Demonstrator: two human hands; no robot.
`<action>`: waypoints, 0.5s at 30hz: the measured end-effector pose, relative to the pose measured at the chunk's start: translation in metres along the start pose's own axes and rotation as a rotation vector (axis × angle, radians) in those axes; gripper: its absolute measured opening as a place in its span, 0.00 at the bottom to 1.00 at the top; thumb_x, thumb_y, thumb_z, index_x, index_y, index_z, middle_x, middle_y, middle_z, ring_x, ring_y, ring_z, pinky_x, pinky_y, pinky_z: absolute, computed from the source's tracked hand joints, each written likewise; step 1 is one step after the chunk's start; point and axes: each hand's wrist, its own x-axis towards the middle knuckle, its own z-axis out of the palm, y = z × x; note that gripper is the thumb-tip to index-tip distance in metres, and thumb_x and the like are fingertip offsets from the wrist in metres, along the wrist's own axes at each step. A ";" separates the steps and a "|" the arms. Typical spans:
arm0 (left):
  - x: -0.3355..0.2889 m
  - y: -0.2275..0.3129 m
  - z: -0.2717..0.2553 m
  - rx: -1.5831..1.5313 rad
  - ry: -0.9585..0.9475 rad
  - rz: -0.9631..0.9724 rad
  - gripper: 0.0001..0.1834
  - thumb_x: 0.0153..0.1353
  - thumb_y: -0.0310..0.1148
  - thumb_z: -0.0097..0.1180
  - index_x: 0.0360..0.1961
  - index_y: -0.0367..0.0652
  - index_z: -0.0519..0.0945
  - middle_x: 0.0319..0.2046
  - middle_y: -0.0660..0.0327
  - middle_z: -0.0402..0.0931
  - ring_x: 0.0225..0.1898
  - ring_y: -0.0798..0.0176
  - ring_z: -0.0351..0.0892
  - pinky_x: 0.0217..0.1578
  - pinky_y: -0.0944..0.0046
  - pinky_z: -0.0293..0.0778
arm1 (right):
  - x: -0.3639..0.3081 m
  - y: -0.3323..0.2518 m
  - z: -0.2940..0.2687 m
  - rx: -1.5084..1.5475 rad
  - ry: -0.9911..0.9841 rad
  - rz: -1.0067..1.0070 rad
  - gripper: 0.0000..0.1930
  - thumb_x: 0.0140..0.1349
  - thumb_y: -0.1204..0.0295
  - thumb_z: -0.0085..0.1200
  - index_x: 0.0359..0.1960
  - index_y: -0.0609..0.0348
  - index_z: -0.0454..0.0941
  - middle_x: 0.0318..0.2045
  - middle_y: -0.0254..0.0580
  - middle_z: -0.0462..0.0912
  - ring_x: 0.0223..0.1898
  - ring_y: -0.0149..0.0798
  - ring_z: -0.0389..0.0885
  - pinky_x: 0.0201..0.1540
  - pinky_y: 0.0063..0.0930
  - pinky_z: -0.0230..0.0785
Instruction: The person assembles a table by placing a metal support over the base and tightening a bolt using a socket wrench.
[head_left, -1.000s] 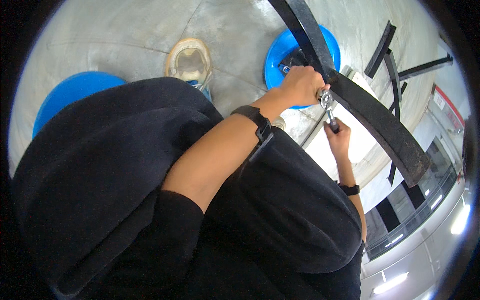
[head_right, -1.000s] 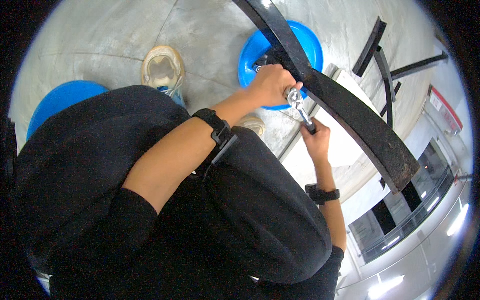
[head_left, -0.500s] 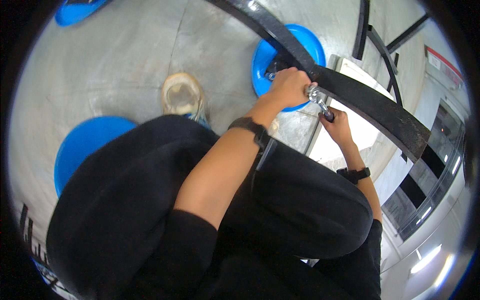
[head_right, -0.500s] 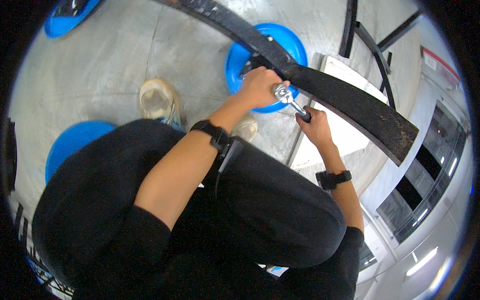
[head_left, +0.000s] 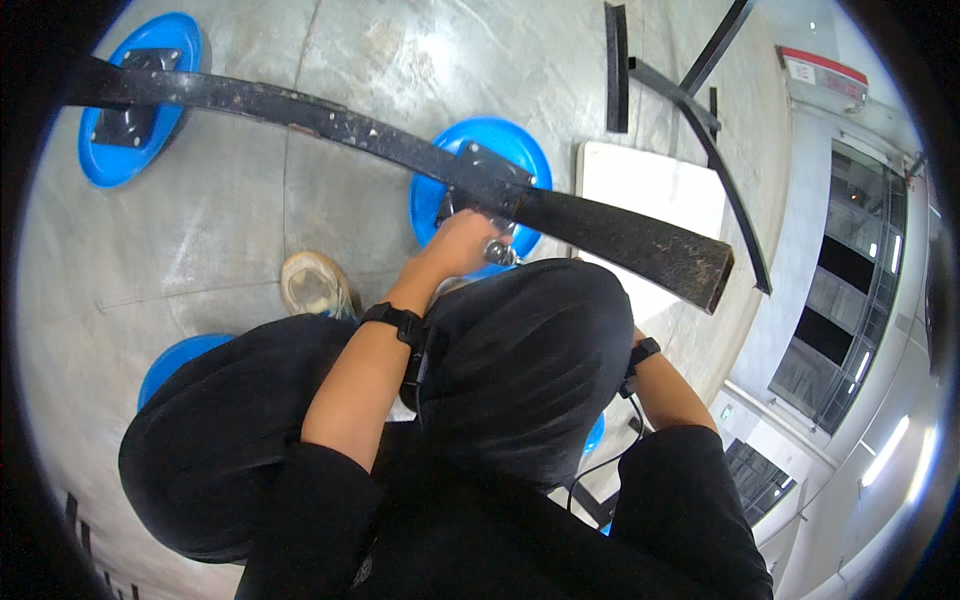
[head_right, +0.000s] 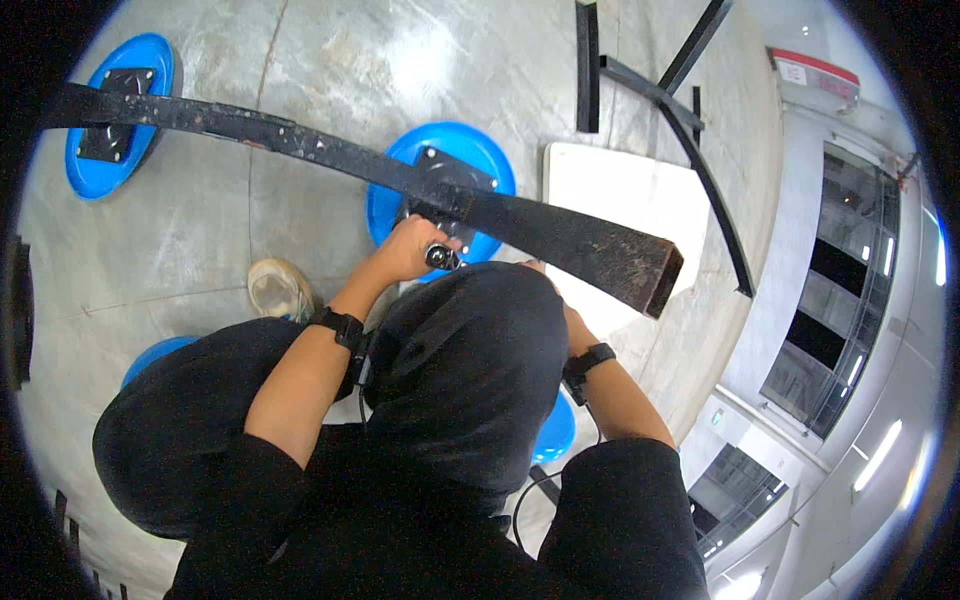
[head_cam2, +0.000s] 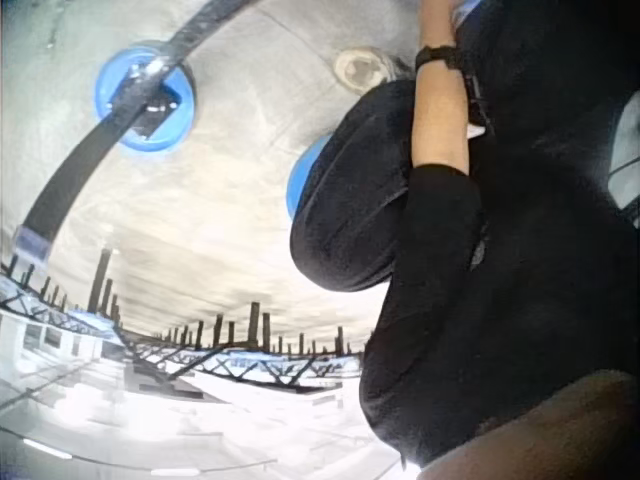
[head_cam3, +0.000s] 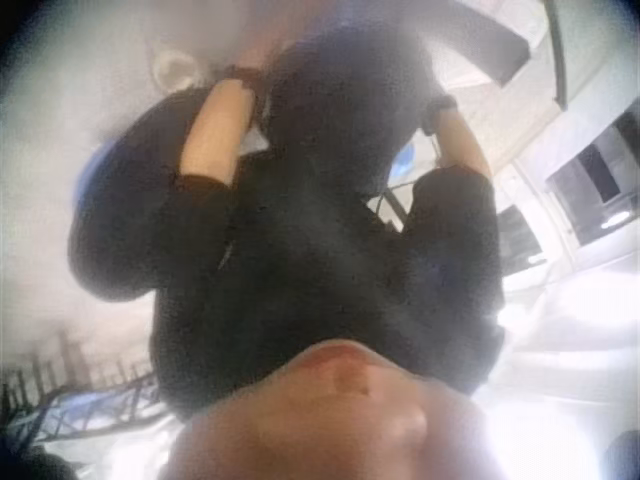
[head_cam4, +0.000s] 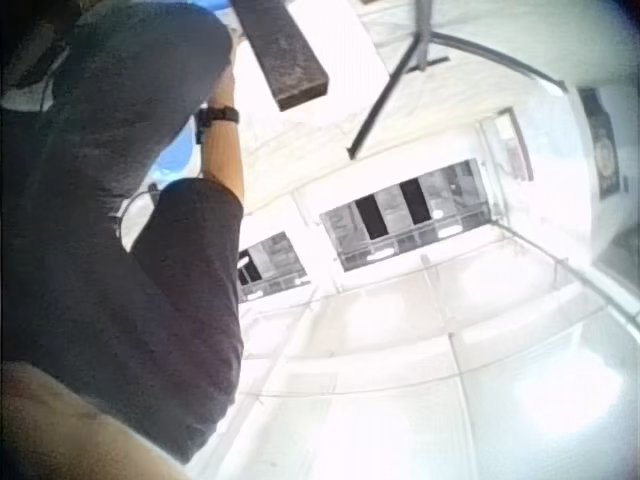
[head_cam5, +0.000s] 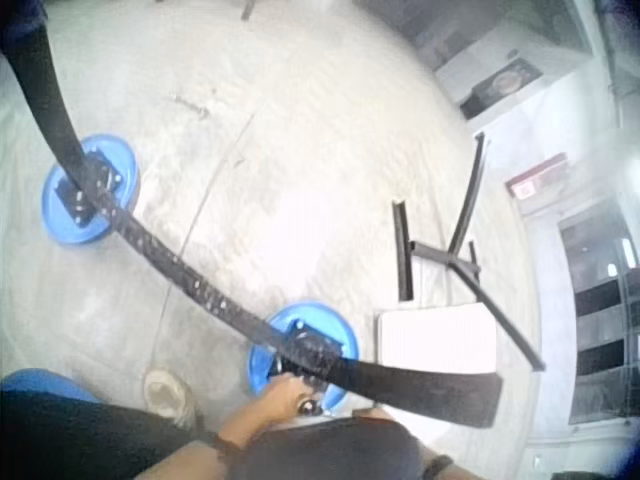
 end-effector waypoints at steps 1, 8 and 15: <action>0.005 -0.003 0.003 -0.015 0.031 0.089 0.15 0.54 0.39 0.57 0.17 0.41 0.80 0.17 0.46 0.72 0.23 0.44 0.74 0.26 0.51 0.68 | -0.001 0.014 0.003 -0.029 0.028 -0.055 0.12 0.52 0.69 0.55 0.23 0.69 0.74 0.23 0.56 0.78 0.24 0.51 0.78 0.30 0.40 0.67; 0.004 0.007 0.011 -0.019 0.029 -0.140 0.19 0.57 0.43 0.54 0.16 0.40 0.79 0.18 0.46 0.72 0.24 0.43 0.73 0.26 0.50 0.68 | 0.003 -0.005 -0.004 0.027 -0.075 0.001 0.14 0.51 0.67 0.56 0.19 0.69 0.74 0.14 0.47 0.72 0.18 0.37 0.70 0.25 0.37 0.61; -0.002 -0.002 0.007 -0.001 0.028 -0.108 0.18 0.55 0.41 0.56 0.15 0.40 0.78 0.18 0.46 0.72 0.24 0.42 0.72 0.27 0.49 0.67 | 0.011 -0.019 -0.014 0.231 -0.296 0.018 0.17 0.50 0.65 0.58 0.12 0.66 0.72 0.09 0.38 0.70 0.12 0.31 0.70 0.19 0.29 0.61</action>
